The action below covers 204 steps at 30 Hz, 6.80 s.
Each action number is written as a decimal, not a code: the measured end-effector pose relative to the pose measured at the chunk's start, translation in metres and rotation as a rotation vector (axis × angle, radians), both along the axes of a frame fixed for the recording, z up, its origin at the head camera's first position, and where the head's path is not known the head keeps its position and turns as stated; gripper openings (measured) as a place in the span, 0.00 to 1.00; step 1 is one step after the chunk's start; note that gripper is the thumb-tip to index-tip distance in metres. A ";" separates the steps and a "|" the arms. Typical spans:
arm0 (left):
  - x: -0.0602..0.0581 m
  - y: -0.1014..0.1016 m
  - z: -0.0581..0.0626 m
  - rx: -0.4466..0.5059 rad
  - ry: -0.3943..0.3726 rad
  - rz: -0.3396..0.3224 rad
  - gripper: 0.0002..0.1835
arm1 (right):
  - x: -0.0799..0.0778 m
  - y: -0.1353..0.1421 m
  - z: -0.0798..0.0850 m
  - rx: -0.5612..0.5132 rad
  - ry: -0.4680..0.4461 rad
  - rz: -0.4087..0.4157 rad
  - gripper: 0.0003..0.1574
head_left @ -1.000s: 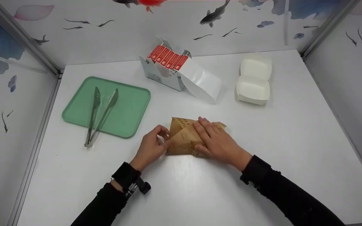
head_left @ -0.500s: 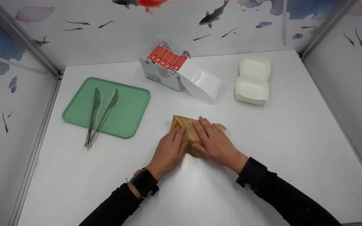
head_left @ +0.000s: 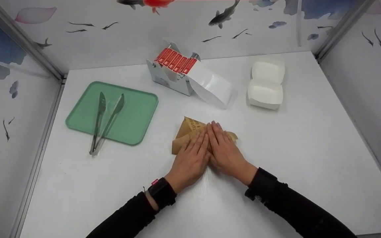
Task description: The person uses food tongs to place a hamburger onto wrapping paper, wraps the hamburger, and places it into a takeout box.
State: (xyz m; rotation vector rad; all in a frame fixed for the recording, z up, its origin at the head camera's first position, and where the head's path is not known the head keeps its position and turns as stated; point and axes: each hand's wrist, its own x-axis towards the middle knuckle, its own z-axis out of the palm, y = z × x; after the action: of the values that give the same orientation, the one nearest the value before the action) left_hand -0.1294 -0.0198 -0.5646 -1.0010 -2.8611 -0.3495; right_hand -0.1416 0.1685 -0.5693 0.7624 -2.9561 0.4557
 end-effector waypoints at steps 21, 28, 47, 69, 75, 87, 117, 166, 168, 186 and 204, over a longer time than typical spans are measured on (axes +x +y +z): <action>-0.013 -0.016 0.008 -0.014 0.246 0.051 0.24 | 0.038 0.019 0.012 0.007 0.014 0.066 0.43; -0.005 -0.025 0.015 0.027 0.163 0.075 0.21 | 0.043 0.008 0.016 -0.088 -0.070 0.104 0.40; -0.009 -0.040 0.011 0.067 0.262 0.001 0.17 | 0.020 0.001 0.019 -0.215 -0.136 0.230 0.26; -0.022 -0.064 0.018 0.191 0.201 -0.034 0.07 | -0.189 -0.006 0.104 -0.067 0.116 0.035 0.17; -0.024 -0.065 0.015 0.217 0.224 -0.053 0.07 | -0.232 -0.024 0.104 0.108 0.212 0.098 0.26; -0.025 -0.069 0.011 0.269 0.240 -0.054 0.06 | -0.258 -0.052 0.098 0.205 0.189 0.152 0.25; -0.026 -0.072 0.014 0.160 0.200 -0.044 0.09 | -0.270 -0.013 0.116 -0.493 -0.045 -0.399 0.17; -0.055 -0.110 0.009 0.304 0.016 -0.132 0.18 | -0.069 -0.017 0.001 -0.267 0.349 0.714 0.25; -0.055 -0.110 0.009 0.302 0.026 -0.139 0.18 | -0.069 -0.017 0.002 -0.248 0.359 0.726 0.25; -0.055 -0.113 0.008 0.235 0.009 -0.132 0.21 | -0.062 -0.013 -0.005 0.031 0.445 0.702 0.16; -0.051 -0.113 0.001 0.268 0.020 -0.111 0.22 | -0.057 -0.019 0.006 -0.190 0.135 0.306 0.37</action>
State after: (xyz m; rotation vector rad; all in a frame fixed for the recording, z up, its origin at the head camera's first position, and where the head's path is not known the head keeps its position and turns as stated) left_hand -0.1802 -0.1325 -0.5633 -1.1029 -2.6528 -0.7057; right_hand -0.1982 0.1495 -0.5634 1.1735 -2.6323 0.6620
